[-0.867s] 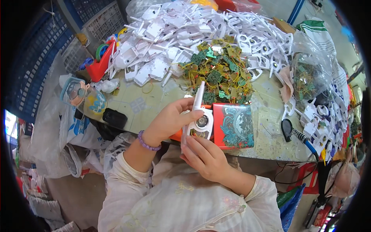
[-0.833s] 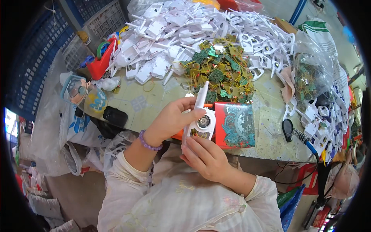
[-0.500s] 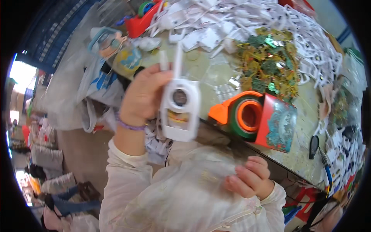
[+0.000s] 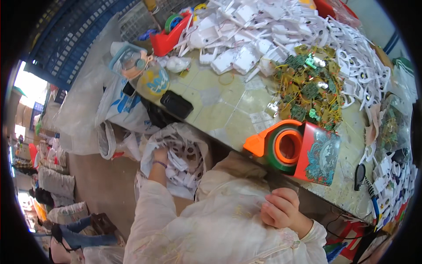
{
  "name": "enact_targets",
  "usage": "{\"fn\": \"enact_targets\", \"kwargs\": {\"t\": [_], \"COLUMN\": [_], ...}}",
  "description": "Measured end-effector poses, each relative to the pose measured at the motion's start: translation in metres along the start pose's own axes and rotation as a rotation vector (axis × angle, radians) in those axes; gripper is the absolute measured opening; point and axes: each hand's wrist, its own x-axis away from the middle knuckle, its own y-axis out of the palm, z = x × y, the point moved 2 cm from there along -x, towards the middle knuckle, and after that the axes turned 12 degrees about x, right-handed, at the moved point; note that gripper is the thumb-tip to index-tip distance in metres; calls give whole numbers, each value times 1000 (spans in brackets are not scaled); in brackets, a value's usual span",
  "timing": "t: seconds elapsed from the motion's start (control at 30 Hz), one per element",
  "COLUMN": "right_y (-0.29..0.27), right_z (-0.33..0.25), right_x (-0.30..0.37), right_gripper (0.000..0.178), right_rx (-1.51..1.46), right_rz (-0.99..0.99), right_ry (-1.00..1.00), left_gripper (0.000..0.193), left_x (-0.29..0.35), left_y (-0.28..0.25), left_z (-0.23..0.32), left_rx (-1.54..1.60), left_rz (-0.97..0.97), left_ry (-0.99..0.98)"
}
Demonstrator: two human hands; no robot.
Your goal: Soldering wires to small circuit boards and assembling them into plastic housings.
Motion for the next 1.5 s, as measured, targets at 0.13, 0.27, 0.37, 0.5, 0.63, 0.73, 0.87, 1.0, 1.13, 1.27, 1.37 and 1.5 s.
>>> {"fn": "enact_targets", "kwargs": {"t": [0.13, 0.27, 0.37, 0.5, 0.63, 0.73, 0.87, 1.0, 1.13, 1.27, 1.37, 1.5], "right_y": [-9, -22, -25, -27, -29, -33, -49, -82, -93, -69, -51, -50], "right_z": [3, 9, 10, 2, 3, 6, 16, 43, 106, 193, 224, 224], "right_x": [4, 10, 11, 10, 11, 11, 7, -8, -58, -70, -64, -52], "right_gripper": [28, 27, 27, 28, 28, 33, 32, 29, 19, 20, 23, 20], "right_rx": [124, 136, 137, 105, 133, 141, 119, 296, 366, 484, 627, 752], "right_rz": [-21, -8, -2, -13, -29, -34, 18, 140, 46, -242, -422, -579], "right_ry": [26, 88, 96, 94, 136, 188, 196, 284, 593, 592, 498, 493], "left_gripper": [54, 40, 20, 26, 16, 14, 15, 13, 13, 12, 13, 15], "left_x": [9, 42, 29, -33, -59, -55, -16, 46, 140, 192, 203, 201], "left_y": [28, -17, -16, 30, 57, 56, 24, -4, -15, 13, 31, 34], "left_z": [159, 378, 483, 534, 544, 546, 552, 552, 558, 577, 582, 578], "left_rx": [214, 769, 388, 80, -53, -56, 48, 406, 430, 328, 303, 425], "left_rz": [755, 528, 116, -91, -118, -96, -30, -80, -278, -368, -439, -454], "left_ry": [114, 628, 1012, 1140, 1156, 1097, 1094, 1026, 1087, 1263, 1143, 1156]}}
